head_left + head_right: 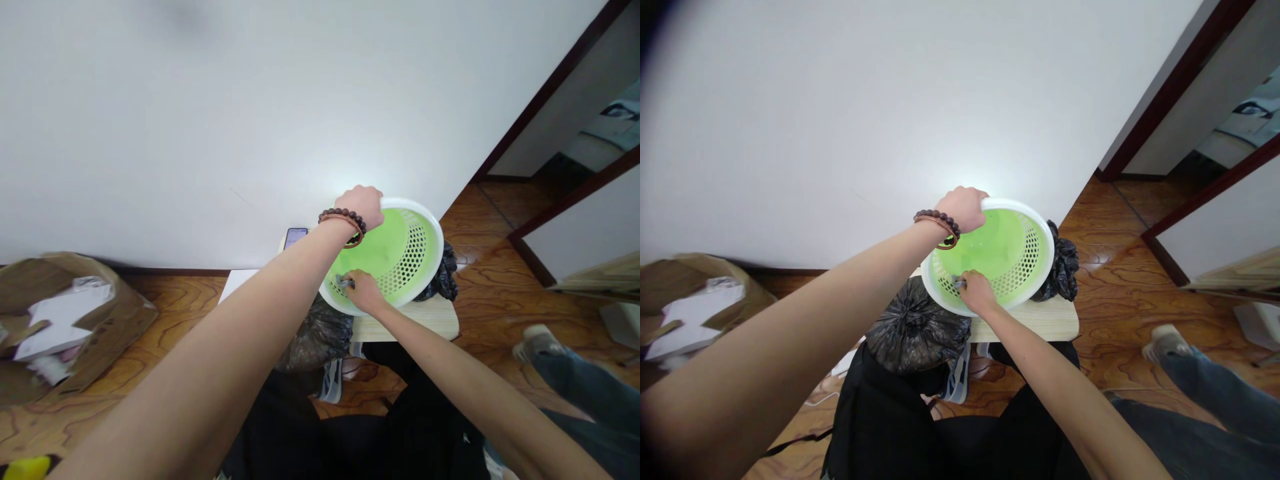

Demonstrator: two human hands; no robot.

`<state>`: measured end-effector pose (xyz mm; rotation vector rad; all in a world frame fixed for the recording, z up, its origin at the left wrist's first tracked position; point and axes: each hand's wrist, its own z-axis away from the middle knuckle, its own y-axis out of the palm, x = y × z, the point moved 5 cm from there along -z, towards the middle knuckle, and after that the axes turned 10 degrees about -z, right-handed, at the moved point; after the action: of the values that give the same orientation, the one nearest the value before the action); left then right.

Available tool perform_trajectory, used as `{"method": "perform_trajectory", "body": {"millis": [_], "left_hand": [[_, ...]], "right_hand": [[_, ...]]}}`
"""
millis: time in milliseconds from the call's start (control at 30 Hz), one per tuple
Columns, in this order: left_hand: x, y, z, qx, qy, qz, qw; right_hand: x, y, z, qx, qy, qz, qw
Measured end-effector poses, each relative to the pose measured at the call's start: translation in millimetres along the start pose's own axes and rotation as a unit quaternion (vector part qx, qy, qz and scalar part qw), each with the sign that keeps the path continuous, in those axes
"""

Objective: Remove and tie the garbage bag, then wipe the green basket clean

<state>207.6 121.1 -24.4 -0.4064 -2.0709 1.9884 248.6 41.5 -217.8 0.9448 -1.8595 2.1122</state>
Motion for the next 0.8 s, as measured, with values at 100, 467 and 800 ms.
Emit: {"method": "perform_trajectory", "body": {"millis": [100,467,800], "left_hand": [[2.5,0.5,-0.6,0.004,0.006,0.003,1.0],[-1.8,-1.0,1.2,0.003,0.0,0.008,1.0],[8.8,-0.5,0.8,-0.001,0.004,-0.005,1.0]], "right_hand": [[-8.4,-8.1,4.6,0.056,-0.058,0.035,0.996],[-50.6,-35.3,8.0,0.018,0.026,0.202,0.979],[-5.8,-8.4,11.4,0.062,-0.019,0.042,0.997]]}}
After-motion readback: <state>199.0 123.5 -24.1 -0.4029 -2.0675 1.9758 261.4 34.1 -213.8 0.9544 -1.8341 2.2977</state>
